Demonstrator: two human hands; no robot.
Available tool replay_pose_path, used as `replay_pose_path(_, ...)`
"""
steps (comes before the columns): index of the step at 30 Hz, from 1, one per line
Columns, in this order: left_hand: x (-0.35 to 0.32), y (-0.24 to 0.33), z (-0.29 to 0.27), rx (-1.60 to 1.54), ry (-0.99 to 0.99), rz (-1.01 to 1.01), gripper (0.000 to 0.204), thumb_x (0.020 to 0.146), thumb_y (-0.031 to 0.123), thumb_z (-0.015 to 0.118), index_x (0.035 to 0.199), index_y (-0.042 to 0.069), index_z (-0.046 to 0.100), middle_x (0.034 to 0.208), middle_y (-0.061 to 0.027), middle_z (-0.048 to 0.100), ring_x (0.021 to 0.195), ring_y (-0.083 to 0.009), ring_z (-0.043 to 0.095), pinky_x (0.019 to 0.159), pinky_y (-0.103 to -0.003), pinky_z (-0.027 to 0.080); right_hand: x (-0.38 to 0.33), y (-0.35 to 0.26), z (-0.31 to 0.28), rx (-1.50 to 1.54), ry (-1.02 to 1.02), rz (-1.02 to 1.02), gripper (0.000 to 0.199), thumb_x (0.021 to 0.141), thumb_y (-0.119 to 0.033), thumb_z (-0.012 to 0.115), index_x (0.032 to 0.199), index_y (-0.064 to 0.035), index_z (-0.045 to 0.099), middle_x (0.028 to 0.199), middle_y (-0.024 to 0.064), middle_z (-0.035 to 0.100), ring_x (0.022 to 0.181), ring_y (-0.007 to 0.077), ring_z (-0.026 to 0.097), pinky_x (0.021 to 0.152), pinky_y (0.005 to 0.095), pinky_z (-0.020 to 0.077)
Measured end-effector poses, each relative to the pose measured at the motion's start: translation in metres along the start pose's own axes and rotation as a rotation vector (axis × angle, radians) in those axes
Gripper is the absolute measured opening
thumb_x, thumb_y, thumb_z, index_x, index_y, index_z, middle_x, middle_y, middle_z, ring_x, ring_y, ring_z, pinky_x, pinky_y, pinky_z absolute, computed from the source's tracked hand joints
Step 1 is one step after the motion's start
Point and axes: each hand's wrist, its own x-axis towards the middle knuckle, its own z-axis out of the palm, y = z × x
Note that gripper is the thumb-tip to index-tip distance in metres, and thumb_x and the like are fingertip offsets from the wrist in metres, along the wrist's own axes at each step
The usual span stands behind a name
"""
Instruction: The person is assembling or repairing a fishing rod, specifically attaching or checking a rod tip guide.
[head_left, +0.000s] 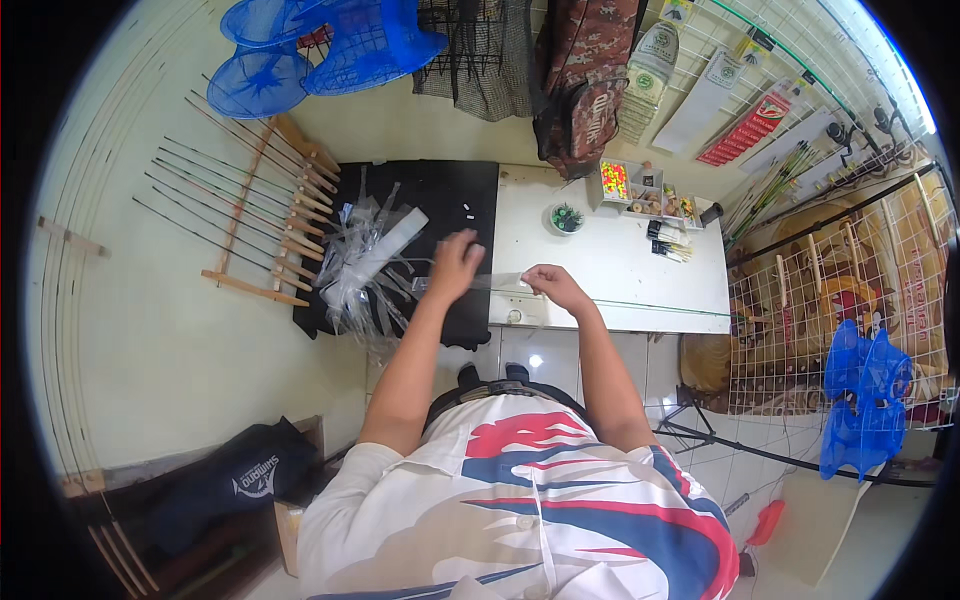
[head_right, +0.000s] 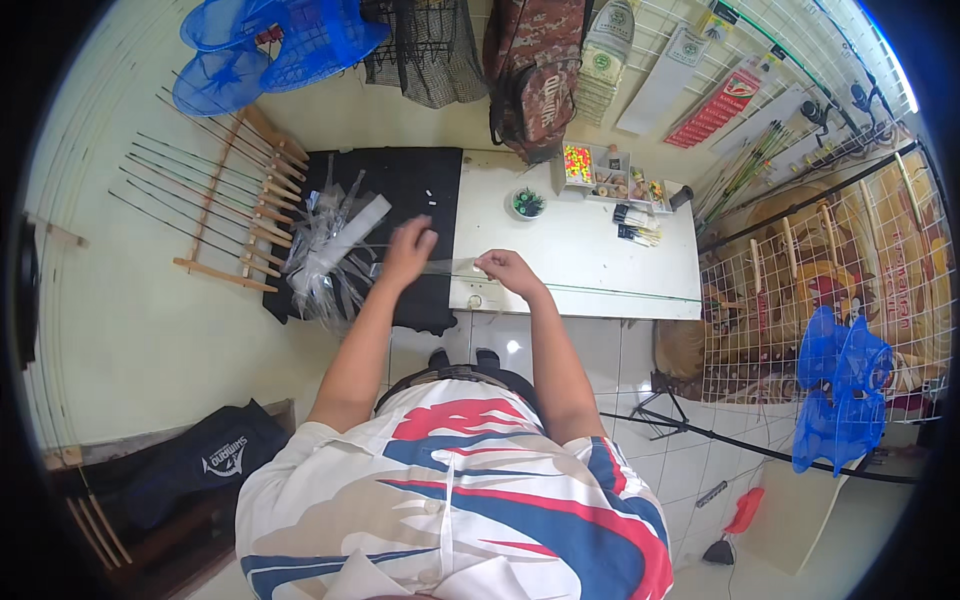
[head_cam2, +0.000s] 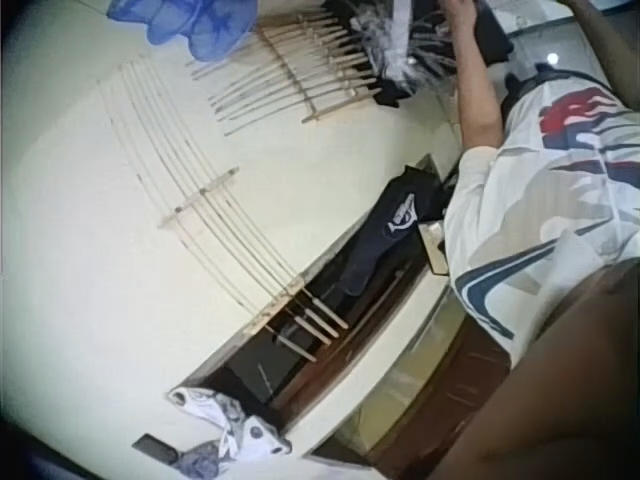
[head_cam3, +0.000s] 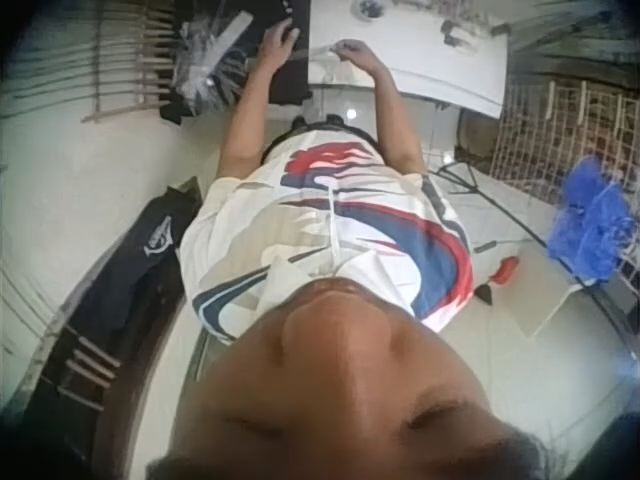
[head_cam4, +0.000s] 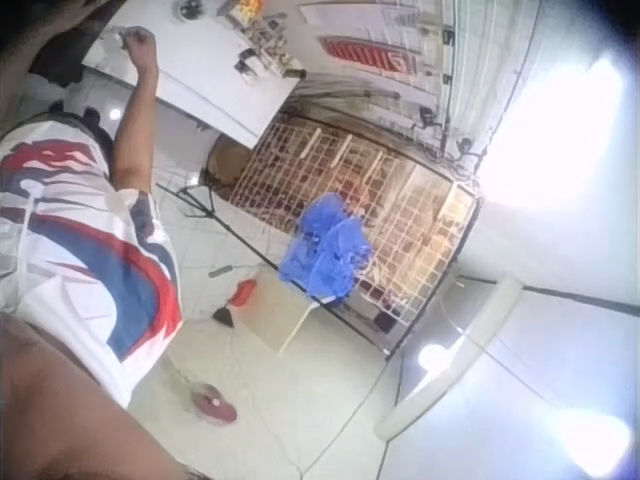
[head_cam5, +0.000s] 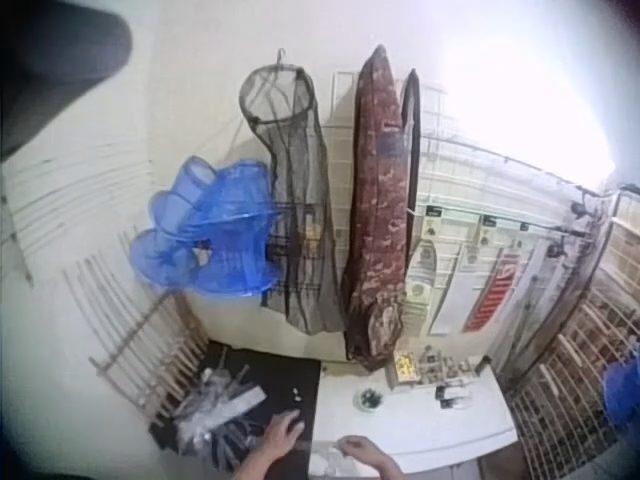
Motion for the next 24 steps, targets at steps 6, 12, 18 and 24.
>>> replay_pose_path(6, -0.014, -0.001, 0.019, -0.433, -0.617, -0.395, 0.036, 0.099, 0.036, 0.055, 0.102, 0.004, 0.07, 0.101, -0.0118, 0.071, 0.097, -0.0268, 0.065, 0.087, -0.042, 0.047, 0.0, -0.001, 0.0, 0.038, -0.057, -0.003, 0.026, 0.093, -0.027, 0.069, 0.096, -0.0011, 0.068, 0.075, -0.0031, 0.059, 0.071, 0.0066, 0.051, 0.066, 0.0229, 0.0432)
replay_pose_path(12, -0.01, -0.043, -0.047, 0.401, 0.139, -0.473, 0.029, 0.093, 0.034, 0.062, 0.094, 0.006, 0.07, 0.091, -0.0151, 0.067, 0.09, -0.0356, 0.063, 0.082, -0.047, 0.048, -0.006, 0.014, -0.011, 0.002, 0.044, 0.007, 0.032, 0.09, -0.032, 0.073, 0.095, 0.0001, 0.068, 0.072, -0.0028, 0.058, 0.066, 0.0061, 0.05, 0.062, 0.0227, 0.0421)
replay_pose_path(18, 0.007, 0.007, -0.039, 0.446, 0.283, -0.096, 0.031, 0.091, 0.033, 0.064, 0.113, 0.011, 0.066, 0.114, -0.0131, 0.063, 0.109, -0.0312, 0.057, 0.095, -0.056, 0.039, -0.005, 0.0, -0.001, 0.033, 0.045, -0.021, 0.029, 0.089, -0.029, 0.074, 0.095, -0.0014, 0.069, 0.073, -0.003, 0.06, 0.068, 0.0058, 0.054, 0.063, 0.0218, 0.0439)
replay_pose_path(24, -0.011, 0.015, 0.01, -0.102, -0.543, -0.128, 0.03, 0.088, 0.028, 0.071, 0.108, 0.006, 0.069, 0.093, -0.0107, 0.068, 0.085, -0.0261, 0.063, 0.087, -0.044, 0.045, -0.003, -0.018, 0.01, 0.055, -0.044, -0.026, 0.027, 0.09, -0.025, 0.073, 0.096, 0.0005, 0.069, 0.075, -0.0013, 0.062, 0.071, 0.007, 0.057, 0.068, 0.0233, 0.0481)
